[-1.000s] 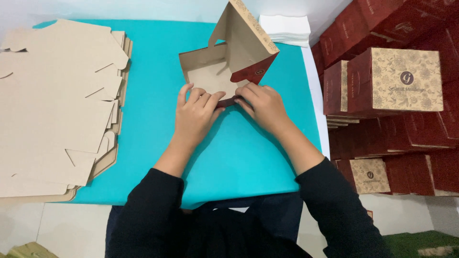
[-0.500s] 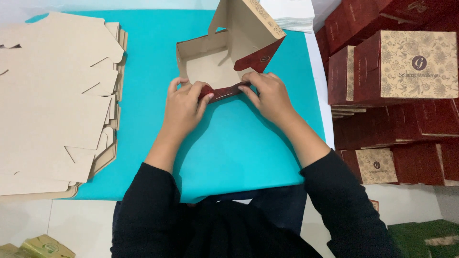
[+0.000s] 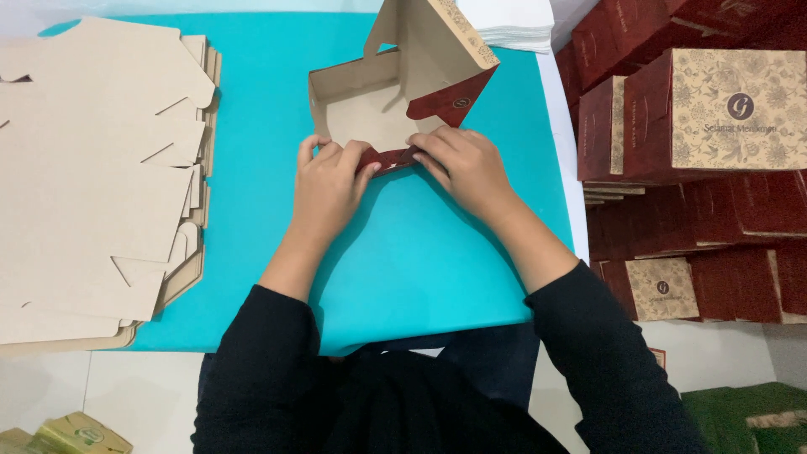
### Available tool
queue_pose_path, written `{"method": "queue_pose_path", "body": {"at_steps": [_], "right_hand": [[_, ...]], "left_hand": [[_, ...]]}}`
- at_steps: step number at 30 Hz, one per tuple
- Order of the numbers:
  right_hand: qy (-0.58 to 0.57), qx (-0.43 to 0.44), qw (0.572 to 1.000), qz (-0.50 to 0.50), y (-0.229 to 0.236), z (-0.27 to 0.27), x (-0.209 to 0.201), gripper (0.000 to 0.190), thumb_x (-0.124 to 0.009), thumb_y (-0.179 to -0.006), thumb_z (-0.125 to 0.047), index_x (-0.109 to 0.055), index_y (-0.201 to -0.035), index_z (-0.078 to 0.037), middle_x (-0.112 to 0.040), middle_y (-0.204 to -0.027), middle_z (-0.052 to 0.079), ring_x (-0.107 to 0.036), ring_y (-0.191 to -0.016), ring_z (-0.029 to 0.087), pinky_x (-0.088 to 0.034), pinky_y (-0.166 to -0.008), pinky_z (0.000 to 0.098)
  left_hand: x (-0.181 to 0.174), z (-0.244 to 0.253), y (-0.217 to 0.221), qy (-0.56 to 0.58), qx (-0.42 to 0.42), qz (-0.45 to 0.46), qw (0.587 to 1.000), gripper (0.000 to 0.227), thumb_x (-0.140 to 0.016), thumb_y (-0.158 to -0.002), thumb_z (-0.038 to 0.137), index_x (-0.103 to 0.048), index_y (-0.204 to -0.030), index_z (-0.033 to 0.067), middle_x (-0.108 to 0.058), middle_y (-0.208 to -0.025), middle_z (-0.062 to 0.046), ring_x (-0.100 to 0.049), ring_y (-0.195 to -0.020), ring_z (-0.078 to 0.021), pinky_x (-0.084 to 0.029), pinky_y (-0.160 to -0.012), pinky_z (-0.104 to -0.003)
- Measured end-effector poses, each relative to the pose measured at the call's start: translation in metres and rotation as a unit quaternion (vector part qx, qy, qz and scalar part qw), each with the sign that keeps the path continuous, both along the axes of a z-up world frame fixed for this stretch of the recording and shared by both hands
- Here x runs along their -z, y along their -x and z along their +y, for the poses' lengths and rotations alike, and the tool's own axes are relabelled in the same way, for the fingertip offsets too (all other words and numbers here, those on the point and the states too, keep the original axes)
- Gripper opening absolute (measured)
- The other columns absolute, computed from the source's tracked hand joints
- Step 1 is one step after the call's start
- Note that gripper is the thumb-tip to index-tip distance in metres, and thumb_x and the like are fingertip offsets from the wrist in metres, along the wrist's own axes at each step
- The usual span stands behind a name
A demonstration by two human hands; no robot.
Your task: The person assembles a flat cardboard piece into a box by folding the sides and tucking the flaps. They then place a white tissue paper inside the box and close the lid.
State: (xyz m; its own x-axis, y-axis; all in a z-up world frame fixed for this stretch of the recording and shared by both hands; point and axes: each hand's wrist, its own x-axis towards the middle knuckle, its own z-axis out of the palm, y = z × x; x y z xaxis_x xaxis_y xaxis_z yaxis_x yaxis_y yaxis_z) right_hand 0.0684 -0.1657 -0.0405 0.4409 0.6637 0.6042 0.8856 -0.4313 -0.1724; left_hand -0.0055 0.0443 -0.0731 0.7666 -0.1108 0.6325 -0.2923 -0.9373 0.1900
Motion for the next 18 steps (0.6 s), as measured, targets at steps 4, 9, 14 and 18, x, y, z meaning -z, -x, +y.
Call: {"method": "queue_pose_path", "body": {"at_steps": [4,9,14,18], "right_hand": [[0.006,0.012,0.999,0.031,0.008,0.000,-0.013,0.016,-0.061,-0.095,-0.011,-0.064,-0.111,-0.014,-0.064,-0.091,0.003,-0.065,-0.082,0.026,-0.052,-0.068,0.0362],[0.028,0.026,0.994,0.100,0.014,-0.004,-0.021,0.033,-0.055,-0.094,-0.001,-0.061,-0.123,-0.016,-0.065,-0.100,0.006,-0.066,-0.086,0.029,-0.054,-0.069,0.0398],[0.008,0.017,0.991,0.132,0.008,-0.002,-0.009,0.035,-0.053,-0.095,0.000,-0.062,-0.124,-0.019,-0.065,-0.102,0.002,-0.066,-0.085,0.028,-0.055,-0.067,0.0389],[0.003,0.024,0.990,0.139,0.005,-0.003,-0.001,0.036,-0.050,-0.097,-0.004,-0.062,-0.124,-0.024,-0.065,-0.102,-0.004,-0.066,-0.077,0.024,-0.055,-0.063,0.0359]], "left_hand": [[-0.001,0.000,0.001,0.005,0.007,0.000,1.000,0.020,-0.073,-0.085,0.021,-0.061,-0.099,0.0112,-0.067,-0.069,-0.006,-0.064,-0.071,-0.0176,-0.036,-0.098,-0.037],[-0.003,-0.003,0.001,0.037,0.035,0.000,0.999,0.018,-0.061,-0.089,0.016,-0.058,-0.106,0.0137,-0.064,-0.078,-0.004,-0.063,-0.076,-0.0186,-0.035,-0.099,-0.039],[-0.002,0.002,0.000,0.044,0.056,-0.012,0.997,0.012,-0.065,-0.090,0.011,-0.061,-0.100,0.0094,-0.065,-0.079,-0.005,-0.065,-0.076,-0.0196,-0.037,-0.099,-0.038],[0.002,0.004,-0.004,0.006,0.046,-0.058,0.997,0.013,-0.066,-0.093,0.019,-0.064,-0.105,0.0143,-0.063,-0.077,0.000,-0.064,-0.073,-0.0154,-0.040,-0.095,-0.034]]}}
